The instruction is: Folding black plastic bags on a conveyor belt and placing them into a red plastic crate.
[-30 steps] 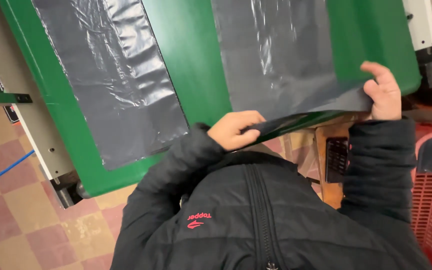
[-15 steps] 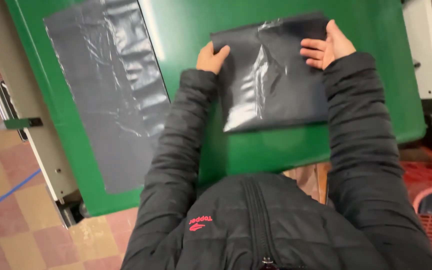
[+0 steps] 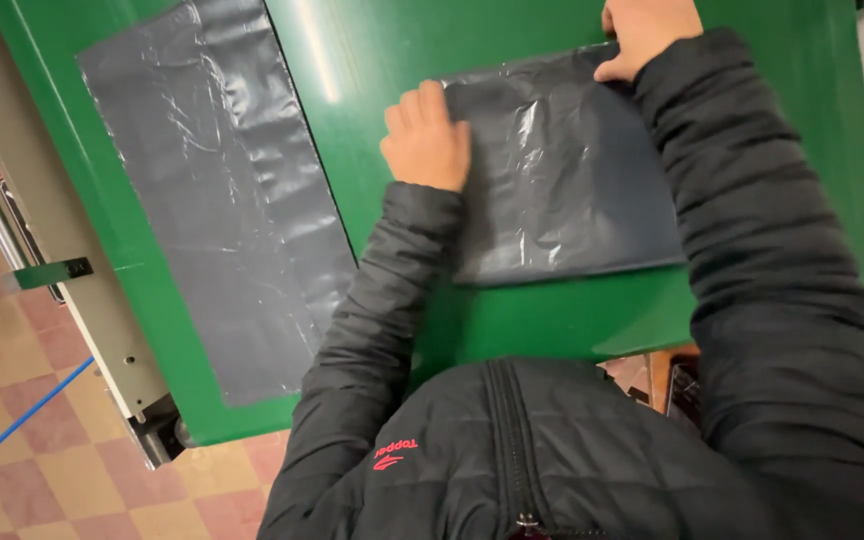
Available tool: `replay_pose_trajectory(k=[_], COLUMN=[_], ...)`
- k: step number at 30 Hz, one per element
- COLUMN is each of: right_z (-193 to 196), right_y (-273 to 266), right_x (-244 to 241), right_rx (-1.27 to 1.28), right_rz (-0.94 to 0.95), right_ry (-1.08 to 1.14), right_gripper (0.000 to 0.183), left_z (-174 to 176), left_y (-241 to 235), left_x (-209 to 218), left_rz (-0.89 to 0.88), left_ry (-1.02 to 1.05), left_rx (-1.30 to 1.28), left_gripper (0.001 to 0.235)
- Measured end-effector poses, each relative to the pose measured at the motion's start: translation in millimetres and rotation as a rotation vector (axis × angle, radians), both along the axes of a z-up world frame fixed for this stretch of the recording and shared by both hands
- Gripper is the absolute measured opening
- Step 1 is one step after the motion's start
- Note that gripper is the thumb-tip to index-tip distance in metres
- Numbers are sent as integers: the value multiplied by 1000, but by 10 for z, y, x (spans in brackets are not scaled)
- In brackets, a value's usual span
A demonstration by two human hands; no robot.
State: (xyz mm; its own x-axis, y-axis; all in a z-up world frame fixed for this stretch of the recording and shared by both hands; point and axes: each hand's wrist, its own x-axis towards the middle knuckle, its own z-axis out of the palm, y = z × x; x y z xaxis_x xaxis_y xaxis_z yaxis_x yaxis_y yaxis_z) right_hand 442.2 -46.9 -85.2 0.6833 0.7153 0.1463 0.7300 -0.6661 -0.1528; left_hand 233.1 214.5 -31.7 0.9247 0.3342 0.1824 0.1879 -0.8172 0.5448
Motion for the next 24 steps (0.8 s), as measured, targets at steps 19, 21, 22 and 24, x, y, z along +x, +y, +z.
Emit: replay_pose_trajectory(k=[19, 21, 22, 24], right_z=[633, 560, 519, 520], right_y=[-541, -599, -620, -615], right_x=[-2802, -2963, -3035, -3104], right_rx=[307, 313, 321, 321], right_rz=[-57, -55, -44, -23], right_ry=[-168, -184, -198, -238], right_gripper=[19, 20, 21, 22], left_z=[-1098, -1624, -1886, -1806], left_y=[46, 149, 212, 204], left_x=[-879, -1054, -1142, -1279], left_rz=[341, 14, -276, -195], left_ry=[307, 167, 26, -32], left_rx=[-2390, -2144, -1868, -1797], left_gripper=[110, 100, 91, 77])
